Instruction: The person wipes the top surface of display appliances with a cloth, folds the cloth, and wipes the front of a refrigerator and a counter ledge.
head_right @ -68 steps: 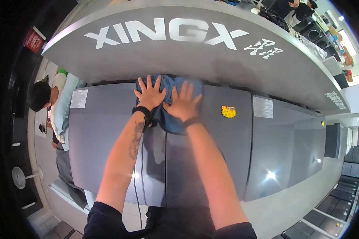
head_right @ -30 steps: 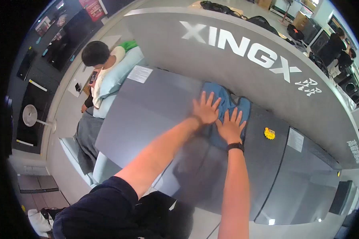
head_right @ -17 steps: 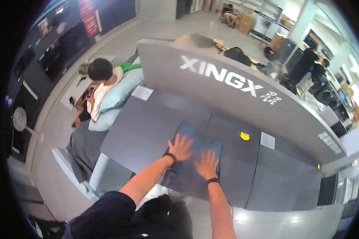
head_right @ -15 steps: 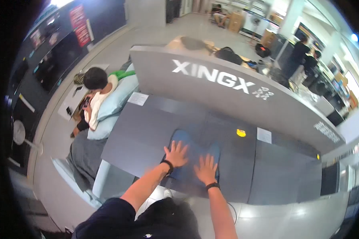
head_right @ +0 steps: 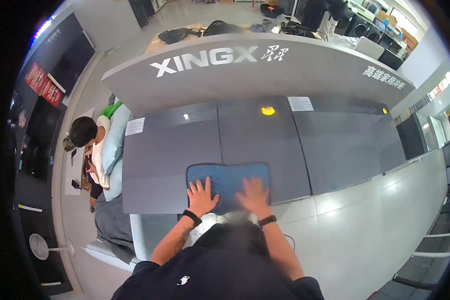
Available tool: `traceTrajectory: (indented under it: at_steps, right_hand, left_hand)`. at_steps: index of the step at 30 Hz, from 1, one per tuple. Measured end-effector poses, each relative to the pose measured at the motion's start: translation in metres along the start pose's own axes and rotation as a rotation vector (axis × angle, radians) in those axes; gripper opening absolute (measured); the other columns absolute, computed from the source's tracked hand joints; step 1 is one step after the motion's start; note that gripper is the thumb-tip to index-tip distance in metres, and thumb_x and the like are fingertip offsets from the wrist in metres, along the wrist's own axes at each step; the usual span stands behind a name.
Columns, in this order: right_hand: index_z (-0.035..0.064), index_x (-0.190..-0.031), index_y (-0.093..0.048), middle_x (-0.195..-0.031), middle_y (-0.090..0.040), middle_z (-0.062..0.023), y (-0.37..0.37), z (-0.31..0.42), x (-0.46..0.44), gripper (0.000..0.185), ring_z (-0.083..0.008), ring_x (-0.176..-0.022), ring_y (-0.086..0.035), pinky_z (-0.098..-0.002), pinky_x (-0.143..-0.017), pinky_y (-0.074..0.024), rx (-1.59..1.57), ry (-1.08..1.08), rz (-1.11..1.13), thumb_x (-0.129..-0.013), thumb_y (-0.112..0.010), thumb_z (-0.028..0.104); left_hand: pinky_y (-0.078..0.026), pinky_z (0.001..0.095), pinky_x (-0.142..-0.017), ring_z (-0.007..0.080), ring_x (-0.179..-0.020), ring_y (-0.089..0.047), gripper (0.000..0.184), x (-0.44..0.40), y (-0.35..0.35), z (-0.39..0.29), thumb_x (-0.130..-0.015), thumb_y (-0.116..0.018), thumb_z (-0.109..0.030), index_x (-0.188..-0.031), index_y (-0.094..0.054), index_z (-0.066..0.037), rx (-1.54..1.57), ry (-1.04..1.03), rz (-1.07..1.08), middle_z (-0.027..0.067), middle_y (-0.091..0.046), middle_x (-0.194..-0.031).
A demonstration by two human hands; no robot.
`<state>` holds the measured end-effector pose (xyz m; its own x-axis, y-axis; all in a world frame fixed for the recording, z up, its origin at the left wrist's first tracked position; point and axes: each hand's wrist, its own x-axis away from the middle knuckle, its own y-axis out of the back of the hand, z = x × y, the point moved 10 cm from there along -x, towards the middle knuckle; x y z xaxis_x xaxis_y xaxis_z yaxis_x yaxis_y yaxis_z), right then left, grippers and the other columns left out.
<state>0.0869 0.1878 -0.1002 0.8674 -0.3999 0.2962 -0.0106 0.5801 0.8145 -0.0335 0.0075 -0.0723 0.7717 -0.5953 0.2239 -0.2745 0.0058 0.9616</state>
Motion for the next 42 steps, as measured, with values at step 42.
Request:
traceTrajectory:
  at_steps: [42]
  right_hand:
    - [0.0161, -0.161, -0.014, -0.165, 0.010, -0.0287, 0.086, 0.055, -0.336, 0.132, -0.0481, -0.151, 0.017, -0.0797, -0.108, -0.0029, 0.249, -0.084, 0.178, -0.060, -0.086, 0.060]
  left_hand:
    - [-0.006, 0.0697, -0.116, 0.0527, -0.148, 0.019, 0.097, -0.335, 0.043, 0.025, -0.093, -0.045, -0.071, -0.163, 0.000, -0.022, -0.005, -0.010, 0.331, 0.0211, 0.015, -0.166]
